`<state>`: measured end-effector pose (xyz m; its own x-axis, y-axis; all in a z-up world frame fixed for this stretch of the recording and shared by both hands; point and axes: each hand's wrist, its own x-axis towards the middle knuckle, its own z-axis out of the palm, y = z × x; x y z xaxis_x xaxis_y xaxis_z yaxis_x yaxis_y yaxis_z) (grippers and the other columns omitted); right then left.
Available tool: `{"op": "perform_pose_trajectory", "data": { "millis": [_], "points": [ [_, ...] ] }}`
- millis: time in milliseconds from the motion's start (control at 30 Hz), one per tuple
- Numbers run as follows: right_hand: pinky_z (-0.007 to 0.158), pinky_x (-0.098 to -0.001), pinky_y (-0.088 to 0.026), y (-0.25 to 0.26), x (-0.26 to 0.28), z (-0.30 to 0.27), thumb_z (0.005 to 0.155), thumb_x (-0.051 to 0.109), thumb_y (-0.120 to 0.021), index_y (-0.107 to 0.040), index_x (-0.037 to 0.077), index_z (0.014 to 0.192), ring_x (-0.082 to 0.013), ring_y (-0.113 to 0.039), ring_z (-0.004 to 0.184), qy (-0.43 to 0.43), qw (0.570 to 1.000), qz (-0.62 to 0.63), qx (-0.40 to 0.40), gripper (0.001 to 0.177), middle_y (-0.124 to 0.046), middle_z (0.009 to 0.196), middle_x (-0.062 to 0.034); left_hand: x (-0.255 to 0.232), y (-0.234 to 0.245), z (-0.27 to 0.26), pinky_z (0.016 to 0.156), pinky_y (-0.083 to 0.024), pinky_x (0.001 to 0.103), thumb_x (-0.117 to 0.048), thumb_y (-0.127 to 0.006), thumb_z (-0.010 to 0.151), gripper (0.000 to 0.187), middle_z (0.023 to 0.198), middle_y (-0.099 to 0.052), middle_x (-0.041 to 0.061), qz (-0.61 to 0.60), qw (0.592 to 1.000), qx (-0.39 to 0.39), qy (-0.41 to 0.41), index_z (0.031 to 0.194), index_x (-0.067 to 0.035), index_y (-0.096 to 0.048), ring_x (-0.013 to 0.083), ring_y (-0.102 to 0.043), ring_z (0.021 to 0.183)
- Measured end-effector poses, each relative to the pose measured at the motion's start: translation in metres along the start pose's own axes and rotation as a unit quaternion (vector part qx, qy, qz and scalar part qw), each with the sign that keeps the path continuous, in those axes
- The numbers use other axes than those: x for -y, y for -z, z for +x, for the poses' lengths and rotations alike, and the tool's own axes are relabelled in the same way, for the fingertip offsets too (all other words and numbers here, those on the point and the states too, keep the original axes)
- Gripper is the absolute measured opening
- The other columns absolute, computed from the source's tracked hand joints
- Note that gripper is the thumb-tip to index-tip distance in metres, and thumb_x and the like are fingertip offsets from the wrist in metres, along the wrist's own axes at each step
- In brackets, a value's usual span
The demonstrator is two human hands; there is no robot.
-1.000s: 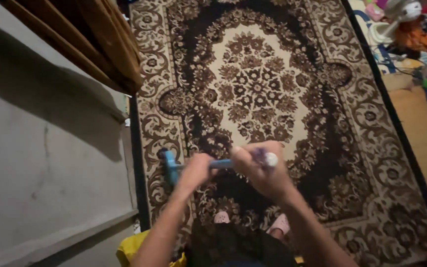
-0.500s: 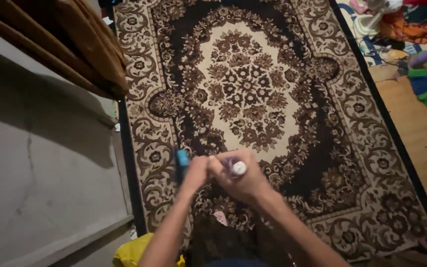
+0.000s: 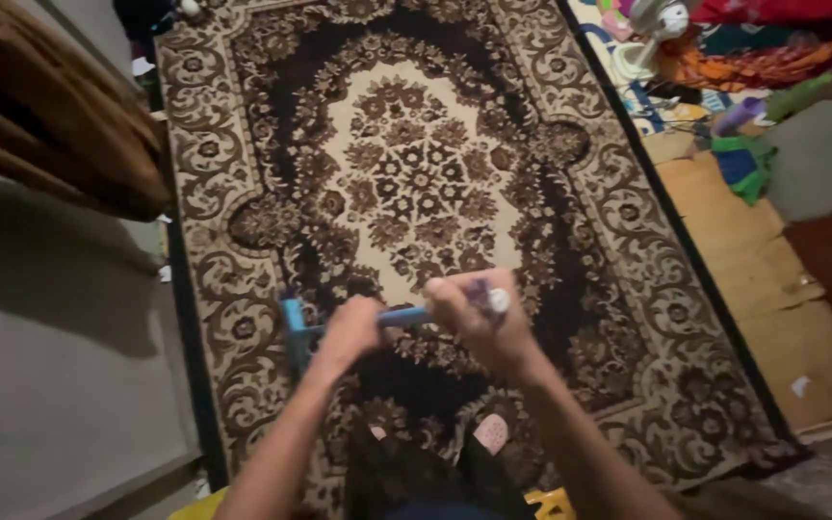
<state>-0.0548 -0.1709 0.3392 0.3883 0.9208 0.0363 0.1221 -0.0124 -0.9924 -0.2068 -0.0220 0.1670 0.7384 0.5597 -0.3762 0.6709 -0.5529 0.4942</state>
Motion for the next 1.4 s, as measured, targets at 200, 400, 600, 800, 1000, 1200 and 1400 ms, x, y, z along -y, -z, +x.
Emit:
{"op": "perform_pose_trajectory", "data": {
  "millis": [200, 400, 600, 800, 1000, 1200, 1400],
  "points": [
    [0.048, -0.0246, -0.037, 0.025, -0.09, -0.008, 0.101, 0.019, -0.062, -0.07, 0.003, 0.067, -0.0046, -0.049, 0.052, -0.04, 0.995, 0.088, -0.027, 0.038, -0.058, 0.058, 0.0039, 0.067, -0.098, 0.041, 0.081, -0.058, 0.05, -0.01, -0.07, 0.079, 0.013, 0.09, -0.074, 0.022, 0.082, 0.99, -0.095, 0.057, 0.089, -0.009, -0.079, 0.0405, -0.073, 0.09],
    [0.041, -0.0243, -0.037, 0.071, -0.046, -0.019, 0.097, 0.019, -0.063, -0.07, 0.003, 0.065, -0.0041, -0.05, 0.047, -0.043, 0.997, 0.035, -0.054, 0.036, -0.06, 0.054, 0.0042, -0.031, -0.15, 0.07, 0.072, -0.054, 0.052, -0.028, -0.085, 0.071, 0.024, 0.083, -0.073, 0.022, -0.069, 0.989, -0.123, -0.033, 0.082, -0.008, -0.078, 0.0424, -0.07, 0.081],
    [0.041, -0.0249, -0.038, 0.112, 0.025, -0.024, 0.097, 0.019, -0.064, -0.063, 0.004, 0.058, -0.0022, -0.051, 0.048, 0.005, 0.989, -0.144, -0.032, 0.041, -0.057, 0.052, 0.0043, -0.179, -0.137, 0.096, 0.065, -0.054, 0.045, -0.022, -0.073, 0.082, 0.017, 0.081, -0.072, 0.021, -0.277, 0.913, -0.201, -0.224, 0.088, -0.006, -0.074, 0.0356, -0.071, 0.075],
    [0.042, -0.0267, -0.035, 0.145, 0.024, -0.023, 0.099, 0.021, -0.062, -0.058, 0.003, 0.059, -0.0032, -0.048, 0.049, 0.074, 0.98, -0.175, -0.059, 0.044, -0.05, 0.05, 0.0038, -0.229, -0.102, 0.098, 0.066, -0.055, 0.043, -0.023, -0.071, 0.077, 0.025, 0.083, -0.072, 0.017, -0.334, 0.893, -0.159, -0.256, 0.092, -0.003, -0.068, 0.032, -0.068, 0.075],
    [0.039, -0.0263, -0.036, 0.186, 0.031, -0.039, 0.098, 0.018, -0.057, -0.051, 0.012, 0.054, -0.0031, -0.045, 0.045, 0.033, 0.996, -0.029, -0.077, 0.044, -0.05, 0.05, 0.0043, -0.193, -0.091, 0.088, 0.078, -0.059, 0.045, -0.029, -0.077, 0.078, 0.02, 0.085, -0.077, 0.017, -0.061, 0.994, 0.02, -0.092, 0.094, -0.017, -0.08, 0.033, -0.076, 0.079],
    [0.038, -0.0243, -0.031, 0.142, -0.122, -0.036, 0.099, 0.018, -0.054, -0.046, 0.019, 0.054, -0.0035, -0.037, 0.041, -0.036, 0.988, 0.139, -0.064, 0.046, -0.048, 0.05, 0.0067, -0.049, -0.144, 0.092, 0.08, -0.059, 0.047, -0.031, -0.084, 0.071, 0.021, 0.089, -0.075, 0.018, 0.075, 0.997, 0.022, -0.011, 0.085, -0.015, -0.081, 0.0378, -0.073, 0.085],
    [0.042, -0.0277, -0.028, 0.141, -0.059, -0.036, 0.098, 0.02, -0.064, -0.057, 0.007, 0.054, -0.0041, -0.04, 0.046, -0.09, 0.991, -0.048, -0.084, 0.046, -0.05, 0.051, 0.0035, -0.091, -0.185, 0.093, 0.077, -0.055, 0.052, -0.022, -0.074, 0.079, 0.025, 0.089, -0.072, 0.021, -0.064, 0.993, -0.026, -0.095, 0.101, -0.015, -0.081, 0.0431, -0.069, 0.087]
  ]
}}
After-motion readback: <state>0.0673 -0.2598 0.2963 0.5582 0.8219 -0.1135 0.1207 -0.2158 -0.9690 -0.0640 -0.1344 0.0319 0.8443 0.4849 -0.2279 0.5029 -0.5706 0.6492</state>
